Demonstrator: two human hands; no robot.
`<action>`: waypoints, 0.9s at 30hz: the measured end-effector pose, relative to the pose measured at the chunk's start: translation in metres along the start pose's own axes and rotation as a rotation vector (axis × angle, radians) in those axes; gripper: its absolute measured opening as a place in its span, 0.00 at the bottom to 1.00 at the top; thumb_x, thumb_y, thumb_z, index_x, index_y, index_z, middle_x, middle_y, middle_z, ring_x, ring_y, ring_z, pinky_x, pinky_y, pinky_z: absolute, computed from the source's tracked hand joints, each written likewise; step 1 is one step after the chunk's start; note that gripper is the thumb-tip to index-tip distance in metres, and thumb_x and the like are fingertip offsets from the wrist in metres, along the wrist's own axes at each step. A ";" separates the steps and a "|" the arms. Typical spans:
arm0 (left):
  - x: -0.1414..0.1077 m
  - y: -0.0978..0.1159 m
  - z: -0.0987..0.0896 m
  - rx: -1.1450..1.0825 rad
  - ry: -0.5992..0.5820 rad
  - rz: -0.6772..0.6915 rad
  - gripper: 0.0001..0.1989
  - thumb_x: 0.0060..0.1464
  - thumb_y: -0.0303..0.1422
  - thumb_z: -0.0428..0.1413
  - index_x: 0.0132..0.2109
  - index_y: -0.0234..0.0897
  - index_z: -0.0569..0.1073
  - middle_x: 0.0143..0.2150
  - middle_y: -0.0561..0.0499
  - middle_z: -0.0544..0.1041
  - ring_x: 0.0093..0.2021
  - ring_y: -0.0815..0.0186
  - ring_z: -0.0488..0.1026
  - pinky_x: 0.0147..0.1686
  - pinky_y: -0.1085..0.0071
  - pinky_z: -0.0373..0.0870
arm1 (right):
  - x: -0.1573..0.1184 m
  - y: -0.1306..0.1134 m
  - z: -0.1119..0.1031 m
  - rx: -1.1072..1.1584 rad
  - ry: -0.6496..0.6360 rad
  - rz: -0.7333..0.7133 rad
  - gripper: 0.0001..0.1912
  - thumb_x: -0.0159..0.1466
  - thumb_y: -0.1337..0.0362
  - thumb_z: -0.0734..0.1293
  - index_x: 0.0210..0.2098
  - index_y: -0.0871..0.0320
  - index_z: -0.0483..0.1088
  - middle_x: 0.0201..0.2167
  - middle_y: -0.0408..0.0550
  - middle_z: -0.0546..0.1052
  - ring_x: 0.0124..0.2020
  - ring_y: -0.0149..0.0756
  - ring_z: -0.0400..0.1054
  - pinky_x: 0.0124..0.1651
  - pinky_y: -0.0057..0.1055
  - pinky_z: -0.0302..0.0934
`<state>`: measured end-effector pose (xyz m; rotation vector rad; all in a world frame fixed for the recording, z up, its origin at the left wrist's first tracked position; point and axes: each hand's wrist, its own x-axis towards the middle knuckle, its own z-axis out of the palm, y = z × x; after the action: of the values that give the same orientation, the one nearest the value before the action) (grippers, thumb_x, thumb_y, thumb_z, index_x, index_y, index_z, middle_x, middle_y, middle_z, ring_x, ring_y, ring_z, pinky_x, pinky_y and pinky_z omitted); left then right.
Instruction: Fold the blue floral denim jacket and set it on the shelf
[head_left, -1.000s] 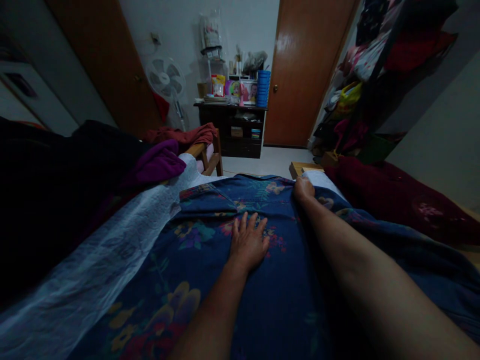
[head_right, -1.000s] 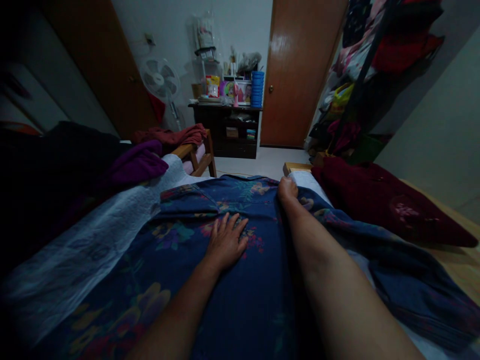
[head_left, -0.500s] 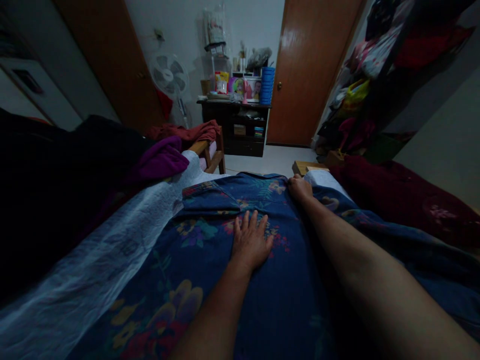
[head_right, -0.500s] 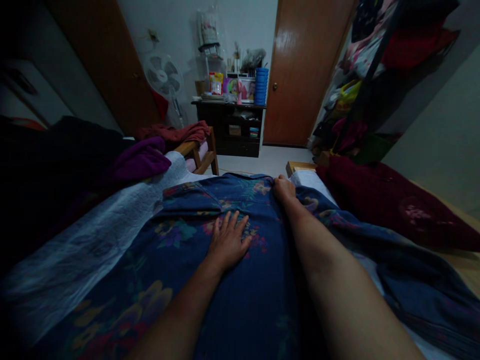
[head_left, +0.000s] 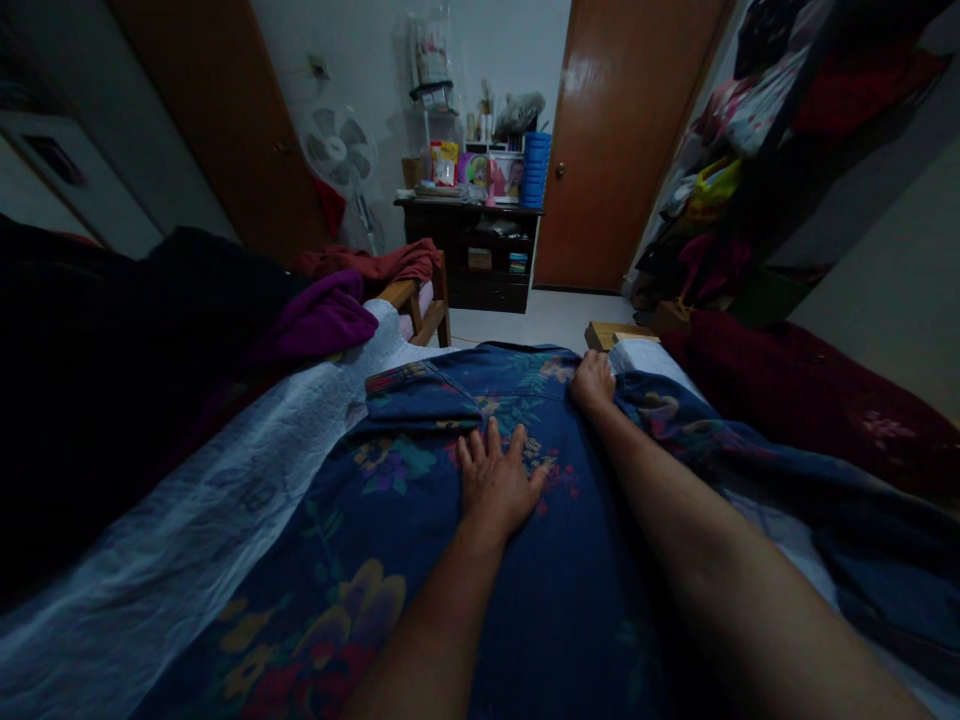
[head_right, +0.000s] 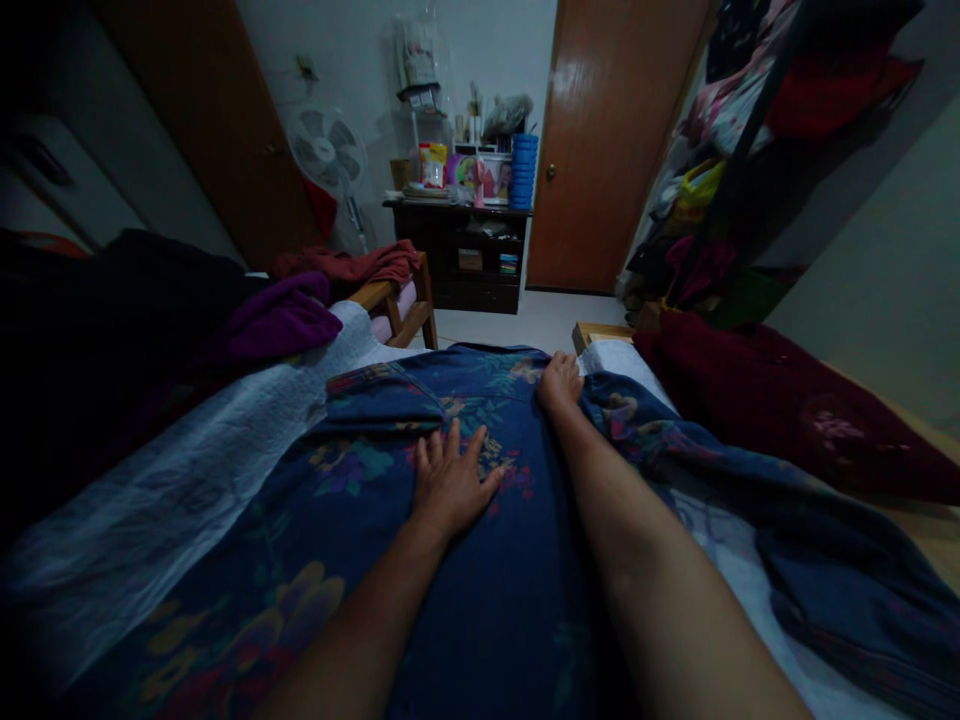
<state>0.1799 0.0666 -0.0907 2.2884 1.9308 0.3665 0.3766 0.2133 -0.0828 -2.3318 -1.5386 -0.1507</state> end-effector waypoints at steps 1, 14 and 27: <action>0.001 0.000 0.001 0.000 0.002 -0.011 0.36 0.55 0.57 0.49 0.67 0.51 0.59 0.72 0.45 0.53 0.68 0.39 0.50 0.65 0.42 0.41 | -0.007 -0.001 0.002 -0.004 -0.002 0.000 0.20 0.68 0.68 0.50 0.56 0.64 0.62 0.55 0.65 0.66 0.53 0.47 0.64 0.51 0.39 0.58; 0.001 0.002 -0.003 0.016 -0.028 -0.021 0.37 0.55 0.58 0.47 0.67 0.50 0.59 0.72 0.44 0.52 0.68 0.39 0.50 0.64 0.43 0.41 | -0.041 0.015 -0.007 -0.122 -0.272 -0.022 0.38 0.69 0.46 0.48 0.68 0.66 0.49 0.71 0.60 0.46 0.70 0.49 0.40 0.67 0.49 0.37; 0.011 -0.018 -0.008 0.093 0.045 -0.156 0.35 0.57 0.56 0.45 0.66 0.43 0.61 0.60 0.37 0.68 0.63 0.42 0.60 0.62 0.44 0.46 | -0.075 0.029 -0.021 -0.085 -0.285 -0.155 0.34 0.70 0.49 0.50 0.68 0.65 0.51 0.70 0.57 0.50 0.70 0.45 0.41 0.67 0.42 0.38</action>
<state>0.1620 0.0799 -0.0868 2.1815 2.1749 0.3199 0.3746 0.1309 -0.0898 -2.3789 -1.8833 0.0849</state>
